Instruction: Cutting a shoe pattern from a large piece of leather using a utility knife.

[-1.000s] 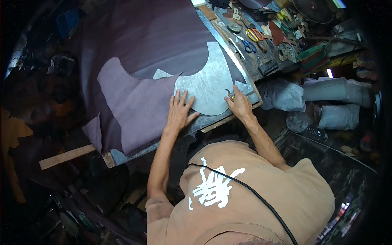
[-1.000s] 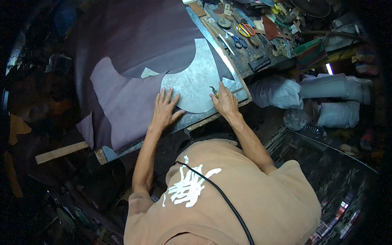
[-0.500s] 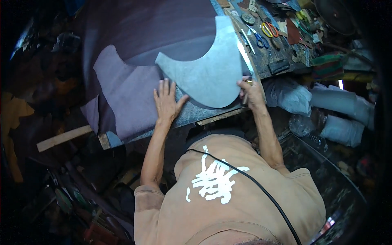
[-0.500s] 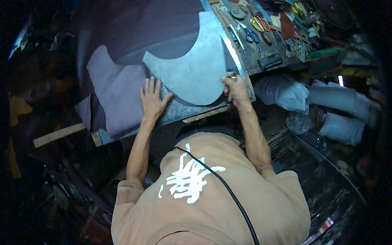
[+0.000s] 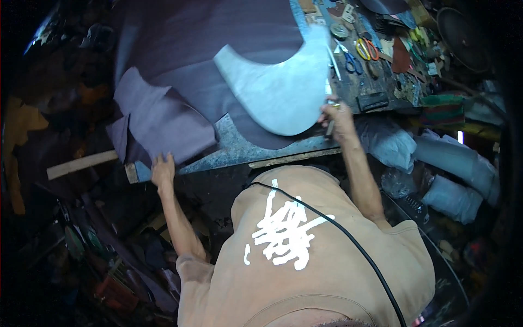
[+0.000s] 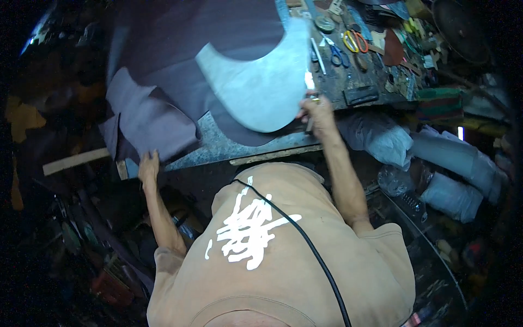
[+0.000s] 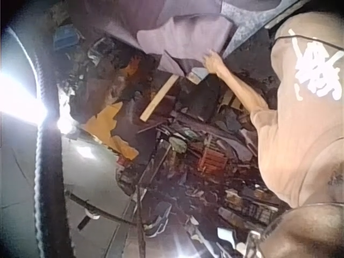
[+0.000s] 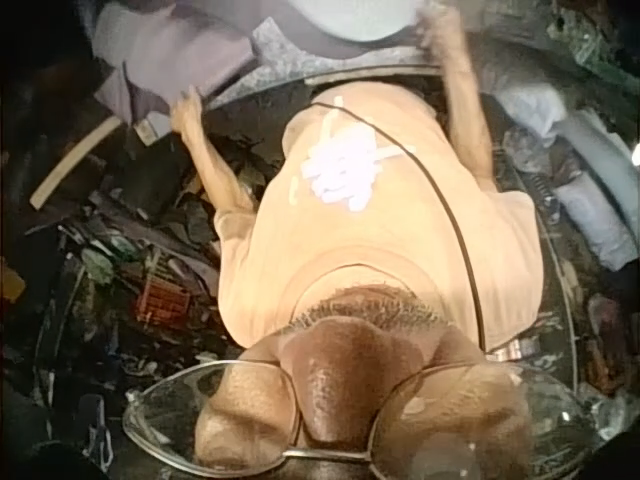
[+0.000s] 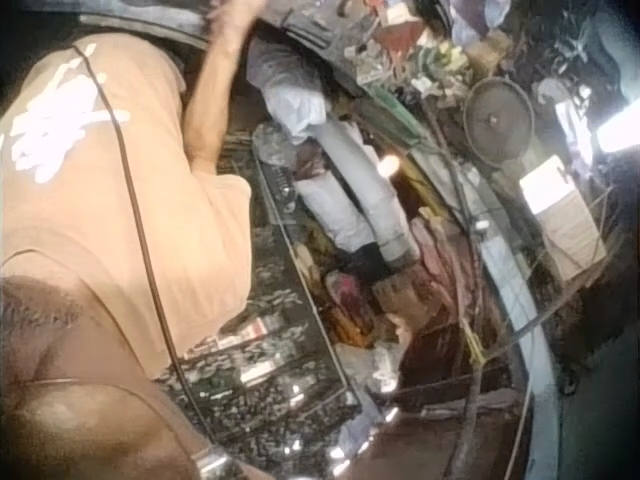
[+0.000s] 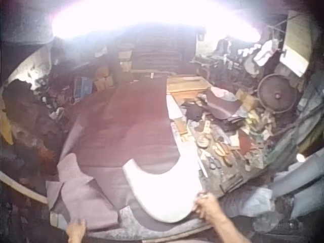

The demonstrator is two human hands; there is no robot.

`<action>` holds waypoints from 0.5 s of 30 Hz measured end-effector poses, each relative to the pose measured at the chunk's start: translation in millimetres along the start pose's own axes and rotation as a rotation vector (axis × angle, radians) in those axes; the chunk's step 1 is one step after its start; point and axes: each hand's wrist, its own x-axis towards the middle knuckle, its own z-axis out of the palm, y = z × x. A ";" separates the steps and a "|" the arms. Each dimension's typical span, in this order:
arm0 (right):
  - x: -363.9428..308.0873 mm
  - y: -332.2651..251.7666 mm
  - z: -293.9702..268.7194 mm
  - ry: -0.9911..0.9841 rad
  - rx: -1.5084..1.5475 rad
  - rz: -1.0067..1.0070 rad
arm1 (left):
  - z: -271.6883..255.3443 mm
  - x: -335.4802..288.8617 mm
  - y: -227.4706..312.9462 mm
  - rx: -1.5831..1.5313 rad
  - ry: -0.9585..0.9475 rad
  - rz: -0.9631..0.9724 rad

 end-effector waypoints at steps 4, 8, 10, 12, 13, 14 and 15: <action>4.9 34.2 25.2 -0.117 0.063 0.150 | -45.1 -9.3 15.9 0.046 -0.198 -0.174; -4.0 10.1 38.3 -0.050 -0.220 0.152 | -51.8 -36.5 70.8 -0.330 0.508 0.279; 1.7 0.3 40.0 -0.064 -0.426 0.105 | -59.0 -34.5 124.1 -0.560 0.332 0.629; 2.9 8.4 40.5 -0.068 -0.560 -0.029 | -47.6 -10.5 172.8 -0.527 0.219 0.840; 0.6 9.5 41.1 -0.069 -0.615 -0.026 | -38.0 7.6 186.1 -0.480 0.203 0.953; 3.1 6.3 40.7 -0.070 -0.672 -0.034 | -25.8 25.0 192.4 -0.365 0.194 0.984; 2.2 6.5 41.7 -0.036 -0.666 -0.056 | -14.7 35.0 194.6 -0.265 0.197 0.984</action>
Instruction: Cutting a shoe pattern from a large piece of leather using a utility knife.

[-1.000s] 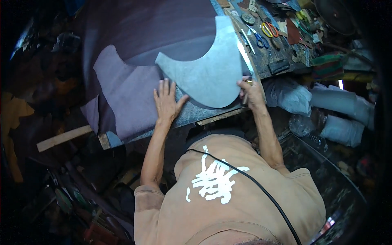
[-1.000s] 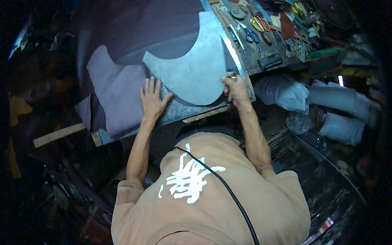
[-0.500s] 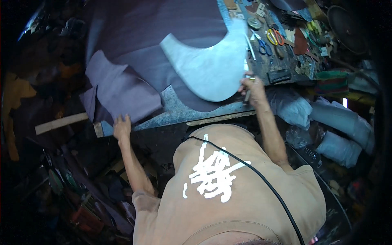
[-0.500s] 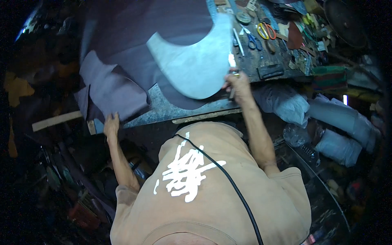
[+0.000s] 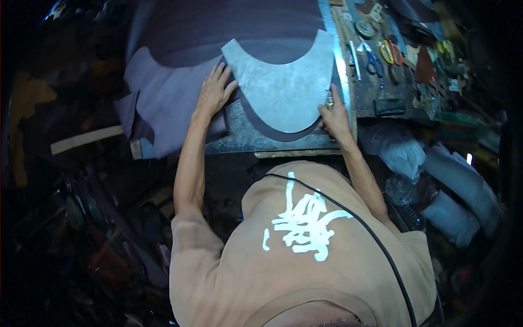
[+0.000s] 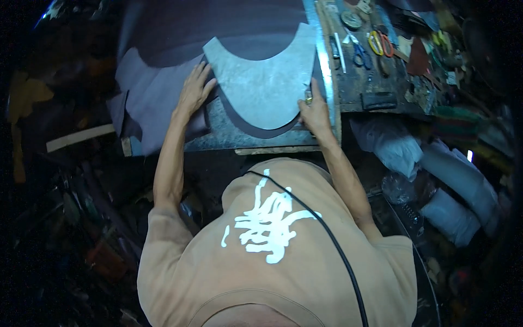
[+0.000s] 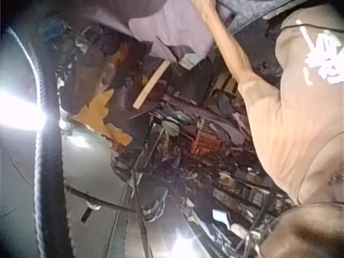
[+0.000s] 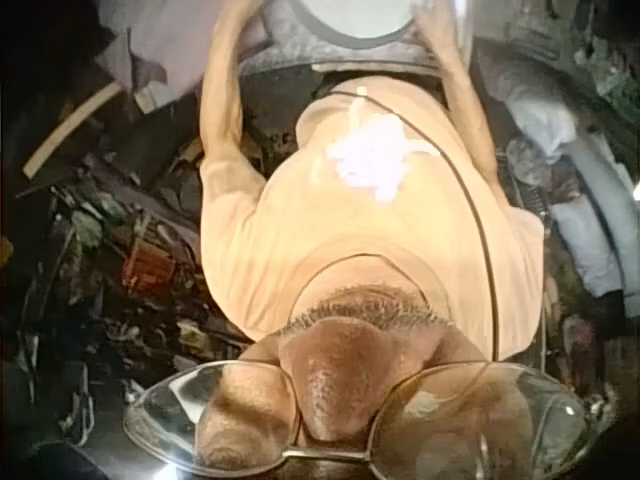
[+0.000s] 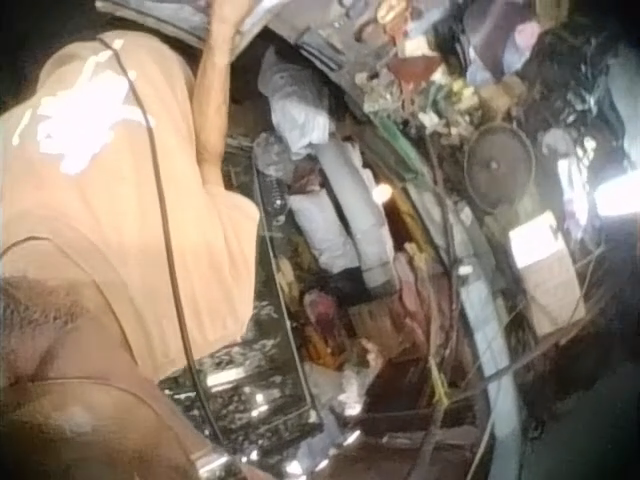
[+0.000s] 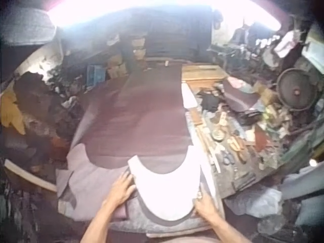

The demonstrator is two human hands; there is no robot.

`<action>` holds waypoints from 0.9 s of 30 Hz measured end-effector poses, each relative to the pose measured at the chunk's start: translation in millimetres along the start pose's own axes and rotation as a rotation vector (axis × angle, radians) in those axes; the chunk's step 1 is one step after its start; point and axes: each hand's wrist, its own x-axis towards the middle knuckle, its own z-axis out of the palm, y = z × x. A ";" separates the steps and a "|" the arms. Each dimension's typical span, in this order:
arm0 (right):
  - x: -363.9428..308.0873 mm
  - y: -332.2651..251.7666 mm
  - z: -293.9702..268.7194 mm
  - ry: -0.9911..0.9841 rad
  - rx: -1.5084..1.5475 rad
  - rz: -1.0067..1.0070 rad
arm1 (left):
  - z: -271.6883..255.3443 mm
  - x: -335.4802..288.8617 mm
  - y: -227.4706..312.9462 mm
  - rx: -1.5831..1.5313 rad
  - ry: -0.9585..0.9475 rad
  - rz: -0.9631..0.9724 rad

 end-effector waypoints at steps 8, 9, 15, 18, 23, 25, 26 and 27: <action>-11.7 8.2 7.2 0.005 -0.091 -0.022 | -3.8 -37.8 -93.6 0.429 0.055 -0.381; -14.5 5.4 8.3 0.021 -0.089 -0.022 | -11.9 -40.8 -101.2 0.462 0.021 -0.468; -20.9 -9.4 11.6 0.004 -0.155 0.028 | -52.7 -99.3 -158.4 0.587 -0.023 -0.701; -19.0 0.2 5.6 -0.009 -0.120 0.059 | -81.2 -115.8 -135.9 0.587 -0.272 -0.760; -19.9 -14.8 13.0 -0.056 -0.146 0.106 | -111.3 -162.4 -117.4 0.487 -0.419 -0.914; -23.6 -15.8 10.7 -0.009 -0.188 0.113 | -125.6 -135.3 -70.8 0.429 -0.105 -0.896; -22.8 -18.1 10.9 -0.002 -0.230 0.103 | -130.5 -126.3 -56.6 0.362 0.026 -0.809; -21.1 -15.4 12.8 -0.001 -0.239 0.097 | -128.1 -116.7 -46.6 0.293 0.155 -0.726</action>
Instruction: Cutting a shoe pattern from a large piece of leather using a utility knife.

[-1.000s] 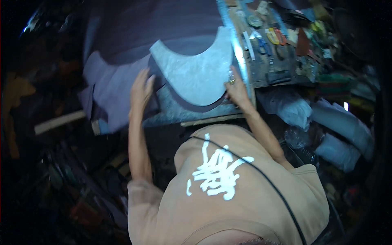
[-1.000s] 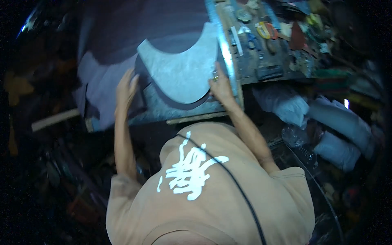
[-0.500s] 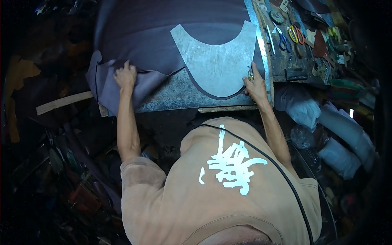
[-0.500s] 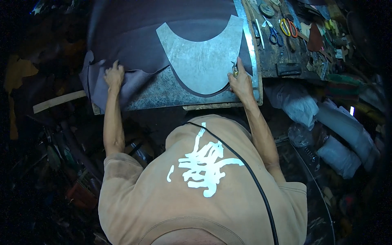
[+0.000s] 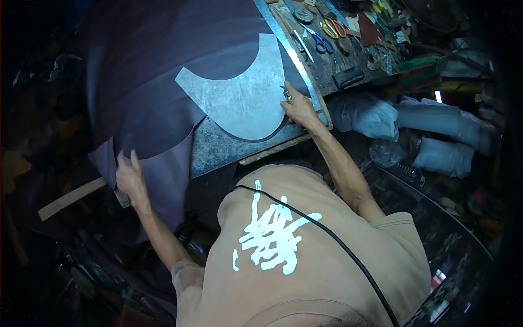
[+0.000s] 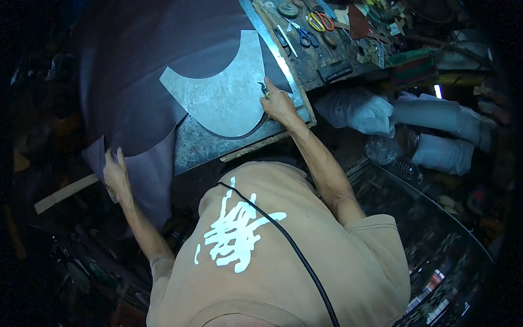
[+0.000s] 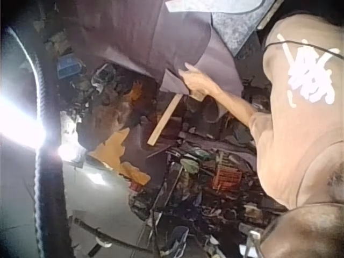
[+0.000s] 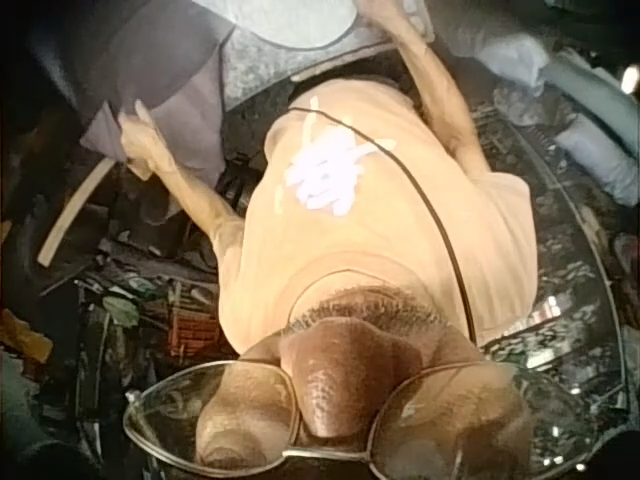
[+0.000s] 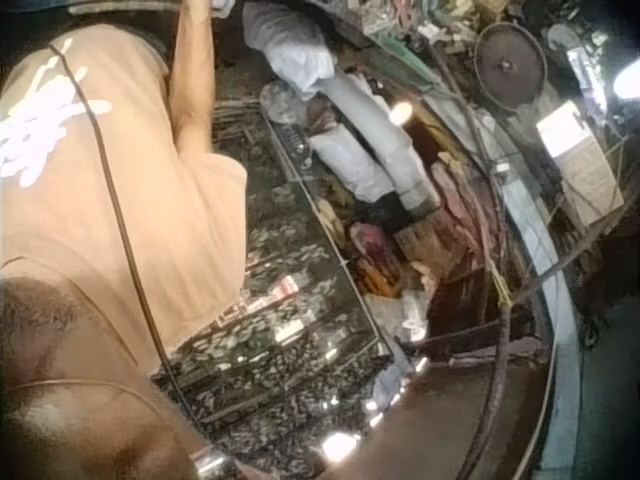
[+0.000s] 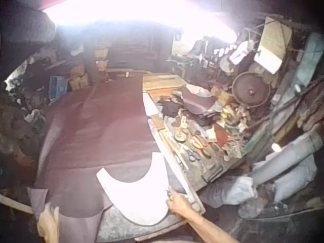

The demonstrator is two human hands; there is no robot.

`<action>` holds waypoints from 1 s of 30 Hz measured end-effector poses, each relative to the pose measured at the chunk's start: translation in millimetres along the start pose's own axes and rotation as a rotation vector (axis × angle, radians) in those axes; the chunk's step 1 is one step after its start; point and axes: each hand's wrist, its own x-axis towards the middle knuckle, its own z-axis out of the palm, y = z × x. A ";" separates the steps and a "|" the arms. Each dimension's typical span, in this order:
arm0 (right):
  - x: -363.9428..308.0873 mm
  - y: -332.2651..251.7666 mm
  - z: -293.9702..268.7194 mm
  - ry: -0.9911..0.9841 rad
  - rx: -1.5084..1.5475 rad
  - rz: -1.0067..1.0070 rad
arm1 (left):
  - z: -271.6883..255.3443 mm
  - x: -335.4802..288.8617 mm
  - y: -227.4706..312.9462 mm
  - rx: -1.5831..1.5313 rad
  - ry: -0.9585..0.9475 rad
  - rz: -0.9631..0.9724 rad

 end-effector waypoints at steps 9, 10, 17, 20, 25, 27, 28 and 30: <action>87.3 18.1 -33.2 0.210 -0.223 -0.167 | 115.0 57.6 97.2 -0.382 -0.051 0.686; 94.1 1.7 -38.0 0.265 -0.162 -0.149 | 120.2 64.7 104.1 -0.373 -0.100 0.667; 164.4 -16.8 -63.8 0.098 -0.022 -0.087 | 127.5 78.7 132.7 -0.327 -0.254 0.693; 158.4 -19.5 -61.7 0.059 -0.064 -0.093 | 129.6 78.4 129.7 -0.325 -0.230 0.715; 168.2 -9.5 -53.2 0.021 0.052 -0.128 | 129.8 84.1 127.2 -0.230 -0.279 0.701; 168.5 -15.7 -56.5 -0.022 0.053 -0.138 | 124.6 84.7 129.7 -0.227 -0.273 0.722; 166.4 -20.2 -59.5 -0.055 0.041 -0.125 | 123.0 84.7 129.1 -0.248 -0.282 0.714; 166.1 -26.3 -67.7 -0.069 0.033 -0.088 | 122.6 81.2 131.7 -0.265 -0.292 0.705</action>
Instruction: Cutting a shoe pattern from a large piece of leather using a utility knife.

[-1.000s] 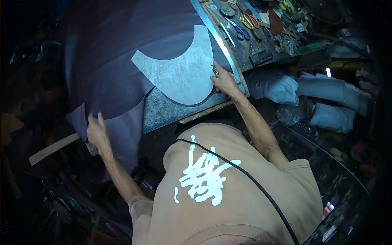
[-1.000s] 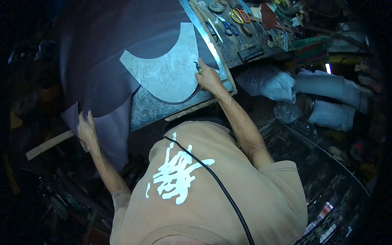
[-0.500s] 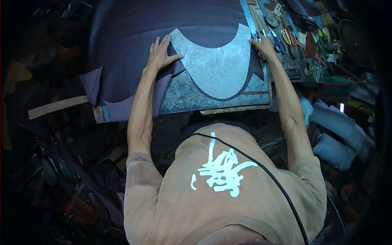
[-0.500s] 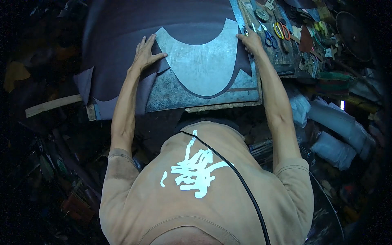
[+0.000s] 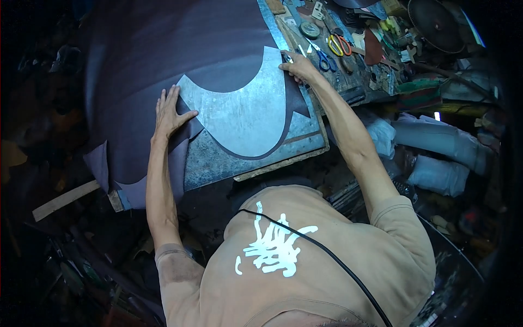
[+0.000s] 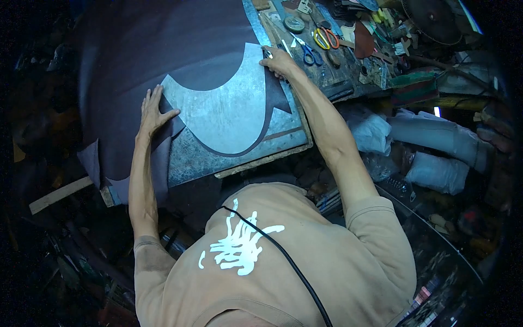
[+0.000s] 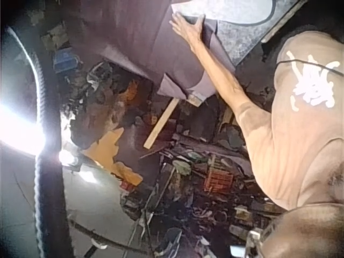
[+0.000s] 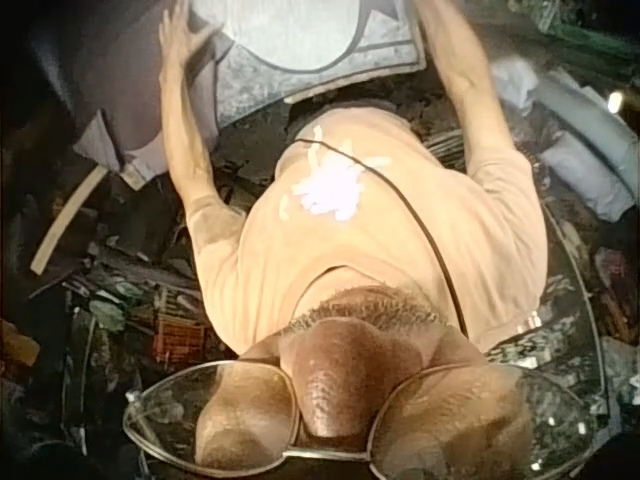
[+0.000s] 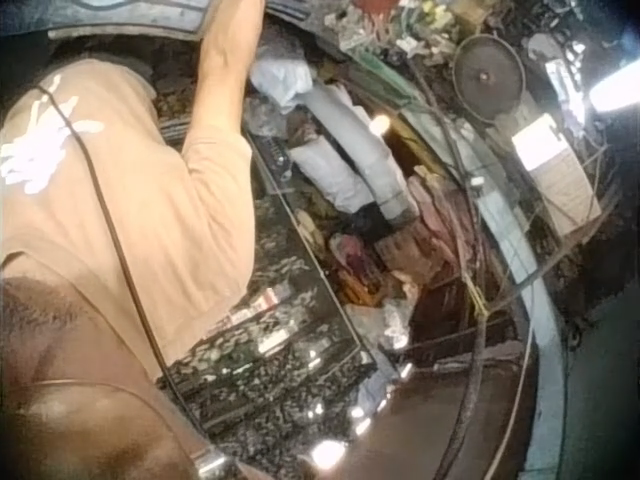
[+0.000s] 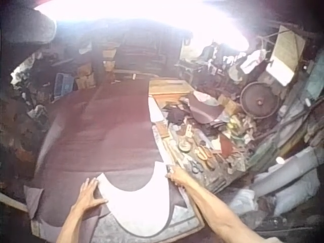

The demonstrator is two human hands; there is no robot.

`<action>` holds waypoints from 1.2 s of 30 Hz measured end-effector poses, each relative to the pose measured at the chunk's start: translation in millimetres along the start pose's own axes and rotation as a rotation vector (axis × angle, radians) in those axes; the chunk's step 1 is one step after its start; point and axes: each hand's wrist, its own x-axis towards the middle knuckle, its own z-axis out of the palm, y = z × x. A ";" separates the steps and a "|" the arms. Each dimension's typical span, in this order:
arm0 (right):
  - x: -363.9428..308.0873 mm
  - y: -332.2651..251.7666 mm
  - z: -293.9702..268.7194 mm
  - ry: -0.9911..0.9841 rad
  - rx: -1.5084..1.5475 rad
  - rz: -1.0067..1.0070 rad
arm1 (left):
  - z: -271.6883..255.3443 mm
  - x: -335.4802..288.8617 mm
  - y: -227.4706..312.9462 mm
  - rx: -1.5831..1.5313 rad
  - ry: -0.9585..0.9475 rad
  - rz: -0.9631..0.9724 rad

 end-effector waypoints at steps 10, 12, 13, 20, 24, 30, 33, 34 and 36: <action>19.5 -1.5 -7.2 -0.103 0.005 -0.017 | 9.3 -16.1 7.9 -0.023 0.043 -0.024; 28.1 4.6 -7.3 -0.079 -0.007 -0.043 | 10.8 -10.2 6.5 -0.030 0.044 -0.043; 33.6 10.2 -9.6 -0.052 -0.024 -0.065 | 10.5 -5.3 6.9 -0.031 0.056 -0.020; 32.6 13.0 -11.2 -0.103 -0.068 -0.127 | 26.6 -9.2 -8.7 -0.052 0.122 -0.004; 36.9 22.1 -11.5 -0.123 -0.033 -0.111 | 31.6 -11.7 -10.9 -0.059 0.116 0.007; 32.0 17.2 -12.4 -0.130 -0.029 -0.076 | 39.8 -14.6 -12.8 -0.066 0.180 0.033; 36.7 21.8 -13.8 -0.126 -0.010 -0.086 | 37.7 -11.0 -13.8 -0.043 0.197 0.058; 38.1 25.4 -15.0 -0.124 -0.011 -0.121 | 37.1 -9.6 -13.6 -0.006 0.209 0.069; 42.4 26.0 -12.0 -0.149 -0.032 -0.129 | 37.8 -11.5 -14.7 0.015 0.239 0.046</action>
